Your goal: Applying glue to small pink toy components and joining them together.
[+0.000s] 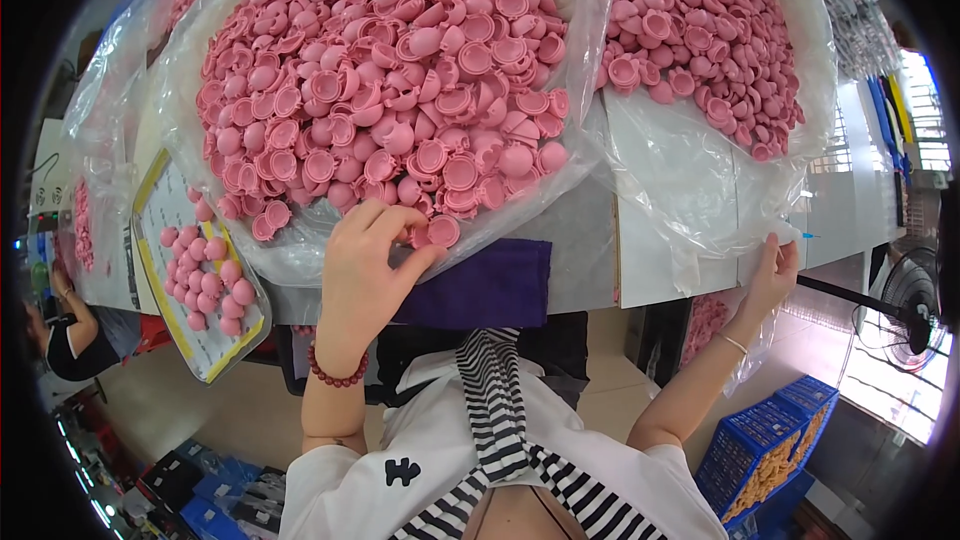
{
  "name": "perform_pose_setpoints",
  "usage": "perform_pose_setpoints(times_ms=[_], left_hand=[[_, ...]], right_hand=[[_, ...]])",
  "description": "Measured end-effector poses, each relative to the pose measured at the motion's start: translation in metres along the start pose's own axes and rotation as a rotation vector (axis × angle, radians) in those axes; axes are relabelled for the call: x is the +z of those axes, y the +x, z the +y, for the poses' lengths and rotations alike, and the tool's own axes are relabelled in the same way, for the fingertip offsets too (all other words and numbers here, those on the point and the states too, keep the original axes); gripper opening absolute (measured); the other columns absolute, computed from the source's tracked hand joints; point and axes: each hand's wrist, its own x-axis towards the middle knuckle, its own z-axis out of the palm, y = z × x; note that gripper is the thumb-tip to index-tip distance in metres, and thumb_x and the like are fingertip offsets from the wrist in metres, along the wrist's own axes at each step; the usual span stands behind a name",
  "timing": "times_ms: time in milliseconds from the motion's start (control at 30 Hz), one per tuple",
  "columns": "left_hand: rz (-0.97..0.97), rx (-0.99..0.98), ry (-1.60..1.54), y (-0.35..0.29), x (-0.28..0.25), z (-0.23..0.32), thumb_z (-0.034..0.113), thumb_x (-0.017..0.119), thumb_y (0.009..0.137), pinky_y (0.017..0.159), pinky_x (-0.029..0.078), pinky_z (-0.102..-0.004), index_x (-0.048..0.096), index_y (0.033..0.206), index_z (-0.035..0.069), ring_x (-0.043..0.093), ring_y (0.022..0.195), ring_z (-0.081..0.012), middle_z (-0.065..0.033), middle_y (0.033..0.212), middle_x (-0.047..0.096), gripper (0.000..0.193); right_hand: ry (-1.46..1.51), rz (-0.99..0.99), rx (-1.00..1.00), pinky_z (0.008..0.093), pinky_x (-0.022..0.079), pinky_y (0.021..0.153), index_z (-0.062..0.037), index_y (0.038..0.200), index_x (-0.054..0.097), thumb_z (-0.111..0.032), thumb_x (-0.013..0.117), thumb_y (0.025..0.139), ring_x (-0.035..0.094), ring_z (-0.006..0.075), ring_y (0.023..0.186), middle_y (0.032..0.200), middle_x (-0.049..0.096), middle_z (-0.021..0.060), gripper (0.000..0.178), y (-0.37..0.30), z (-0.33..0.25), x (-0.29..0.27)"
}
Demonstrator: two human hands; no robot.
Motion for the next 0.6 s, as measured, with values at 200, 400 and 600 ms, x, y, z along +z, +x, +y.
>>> perform_pose_setpoints(times_ms=[200, 400, 600], left_hand=[[0.02, -0.065, -0.161, -0.003, -0.004, -0.003, 0.009, 0.07, 0.064, 0.062, 0.042, -0.0294, 0.06, 0.083, 0.003, 0.053, 0.067, -0.0198, -0.0064, 0.073, 0.054, 0.023], [0.177, -0.111, -0.153, -0.012, -0.001, -0.01, 0.006, 0.066, 0.067, 0.063, 0.042, -0.0297, 0.062, 0.078, 0.003, 0.052, 0.068, -0.0212, -0.0072, 0.072, 0.054, 0.012], [0.015, 0.025, 0.021, -0.01, -0.008, -0.005, 0.007, 0.065, 0.069, 0.065, 0.041, -0.0329, 0.063, 0.081, 0.004, 0.052, 0.072, -0.0247, -0.0079, 0.071, 0.053, 0.012]], right_hand=[[-0.09, 0.153, -0.039, 0.0269, 0.045, 0.067, 0.0034, 0.097, 0.057, -0.028, 0.056, 0.083, 0.058, 0.0166, 0.078, 0.089, 0.062, 0.0092, 0.034, 0.008, 0.009, -0.007], [0.741, 0.199, 0.024, 0.0329, 0.048, 0.068, 0.0056, 0.096, 0.05, -0.024, 0.053, 0.083, 0.058, 0.0264, 0.077, 0.086, 0.059, 0.0169, 0.032, -0.074, -0.106, 0.008], [0.853, -0.347, -0.047, 0.0322, 0.049, 0.062, 0.0064, 0.099, 0.048, -0.028, 0.055, 0.08, 0.059, 0.0224, 0.068, 0.085, 0.06, 0.0198, 0.04, -0.123, -0.139, 0.023]])
